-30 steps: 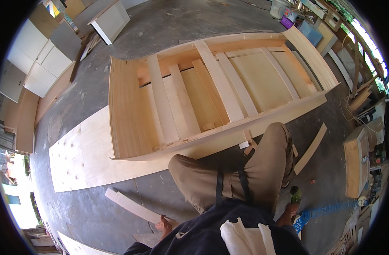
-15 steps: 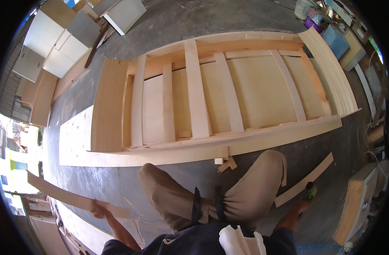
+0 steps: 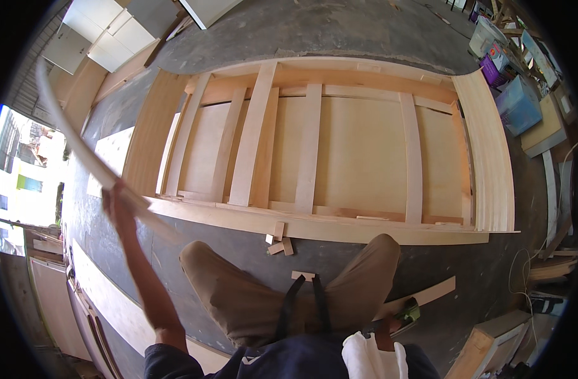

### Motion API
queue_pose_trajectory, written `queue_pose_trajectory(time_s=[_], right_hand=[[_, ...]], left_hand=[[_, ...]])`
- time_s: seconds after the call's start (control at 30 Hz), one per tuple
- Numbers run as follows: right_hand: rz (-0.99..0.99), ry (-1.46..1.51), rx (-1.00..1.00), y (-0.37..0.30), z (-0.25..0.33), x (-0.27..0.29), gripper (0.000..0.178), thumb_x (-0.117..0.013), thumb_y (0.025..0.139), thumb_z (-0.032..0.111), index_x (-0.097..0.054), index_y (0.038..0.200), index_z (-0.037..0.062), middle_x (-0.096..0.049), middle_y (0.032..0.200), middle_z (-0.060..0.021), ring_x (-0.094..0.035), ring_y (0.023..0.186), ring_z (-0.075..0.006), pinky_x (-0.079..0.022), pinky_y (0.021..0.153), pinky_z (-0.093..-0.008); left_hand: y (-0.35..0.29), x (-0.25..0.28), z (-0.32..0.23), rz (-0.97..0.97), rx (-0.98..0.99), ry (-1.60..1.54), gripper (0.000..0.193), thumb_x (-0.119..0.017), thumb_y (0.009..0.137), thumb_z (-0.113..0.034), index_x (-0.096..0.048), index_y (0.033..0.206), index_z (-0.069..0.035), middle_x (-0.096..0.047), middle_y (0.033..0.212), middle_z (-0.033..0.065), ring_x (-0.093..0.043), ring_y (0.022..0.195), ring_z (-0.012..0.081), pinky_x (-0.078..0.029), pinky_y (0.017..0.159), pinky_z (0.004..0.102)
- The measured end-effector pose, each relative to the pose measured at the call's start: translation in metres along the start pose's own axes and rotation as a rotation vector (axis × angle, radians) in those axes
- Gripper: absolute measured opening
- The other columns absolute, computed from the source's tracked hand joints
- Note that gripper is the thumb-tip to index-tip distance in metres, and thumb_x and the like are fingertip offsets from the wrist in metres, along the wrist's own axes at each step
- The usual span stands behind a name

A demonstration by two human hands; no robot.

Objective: The person assembles a wooden furniture frame by placing wooden slats into a larger frame and securing them with a nail gun. The person repeatedly positions slats and uses the nail gun to fasten them in place.

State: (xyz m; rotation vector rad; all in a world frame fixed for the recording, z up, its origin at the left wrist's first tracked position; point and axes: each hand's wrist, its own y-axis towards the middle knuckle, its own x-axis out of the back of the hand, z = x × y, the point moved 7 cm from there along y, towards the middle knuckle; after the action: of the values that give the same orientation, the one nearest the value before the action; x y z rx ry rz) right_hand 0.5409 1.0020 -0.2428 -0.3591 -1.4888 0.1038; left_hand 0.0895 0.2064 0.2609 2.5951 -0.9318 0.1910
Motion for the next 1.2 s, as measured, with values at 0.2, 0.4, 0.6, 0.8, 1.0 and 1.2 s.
queue_pose_trajectory(time_s=[0.2, 0.4, 0.6, 0.8, 1.0, 1.2], right_hand=[[-0.045, 0.181, 0.106, 0.015, -0.034, -0.022, 0.042, -0.076, 0.079, 0.028, -0.07, 0.102, -0.0053, -0.069, 0.107, -0.0251, -0.067, 0.102, -0.0415, -0.054, 0.089, -0.0492], [0.045, 0.273, -0.04, -0.001, -0.017, -0.009, 0.044, -0.073, 0.081, 0.026, -0.067, 0.111, -0.0061, -0.068, 0.113, -0.0261, -0.064, 0.11, -0.0415, -0.052, 0.091, -0.0496], [0.111, 0.29, 0.103, -0.024, -0.003, 0.02, 0.044, -0.069, 0.081, 0.024, -0.067, 0.114, -0.0042, -0.069, 0.11, -0.0259, -0.065, 0.108, -0.0418, -0.053, 0.09, -0.0503], [0.09, 0.178, 0.282, -0.023, -0.023, 0.025, 0.045, -0.075, 0.073, 0.033, -0.07, 0.103, -0.0009, -0.071, 0.103, -0.0236, -0.067, 0.1, -0.0441, -0.053, 0.088, -0.0499], [0.004, 0.065, 0.445, -0.013, -0.032, 0.02, 0.036, -0.069, 0.077, 0.025, -0.07, 0.103, 0.0001, -0.07, 0.095, -0.0249, -0.067, 0.095, -0.0451, -0.052, 0.084, -0.053], [-0.424, 0.328, 0.238, -0.04, 0.015, 0.098, 0.042, -0.064, 0.089, 0.027, -0.061, 0.123, 0.003, -0.056, 0.125, -0.0217, -0.054, 0.117, -0.0421, -0.045, 0.096, -0.0501]], left_hand=[[-0.091, -0.253, 0.012, 0.447, 0.151, -0.043, 0.056, -0.083, 0.072, -0.041, -0.063, 0.108, -0.003, -0.06, 0.095, 0.0053, -0.054, 0.086, 0.0137, -0.047, 0.074, 0.0317], [-0.184, -0.39, 0.088, 0.641, 0.107, 0.315, 0.065, -0.082, 0.067, -0.051, -0.065, 0.1, 0.002, -0.068, 0.087, 0.0154, -0.066, 0.084, 0.0285, -0.053, 0.077, 0.0417], [-0.228, -0.407, 0.113, 0.74, 0.114, 0.527, 0.075, -0.081, 0.064, -0.049, -0.059, 0.113, 0.004, -0.065, 0.114, 0.0279, -0.064, 0.109, 0.039, -0.052, 0.092, 0.0489], [-0.236, -0.41, 0.107, 0.734, 0.084, 0.602, 0.076, -0.081, 0.067, -0.049, -0.056, 0.117, 0.002, -0.067, 0.111, 0.0235, -0.064, 0.108, 0.041, -0.052, 0.092, 0.0494], [-0.23, -0.388, 0.118, 0.77, 0.122, 0.61, 0.088, -0.082, 0.068, -0.052, -0.046, 0.128, 0.002, -0.062, 0.121, 0.0243, -0.06, 0.115, 0.0406, -0.05, 0.096, 0.0488], [-0.218, -0.361, 0.155, 0.822, 0.126, 0.561, 0.1, -0.082, 0.069, -0.051, -0.038, 0.14, 0.003, -0.058, 0.128, 0.0265, -0.058, 0.119, 0.0393, -0.049, 0.1, 0.0465]])
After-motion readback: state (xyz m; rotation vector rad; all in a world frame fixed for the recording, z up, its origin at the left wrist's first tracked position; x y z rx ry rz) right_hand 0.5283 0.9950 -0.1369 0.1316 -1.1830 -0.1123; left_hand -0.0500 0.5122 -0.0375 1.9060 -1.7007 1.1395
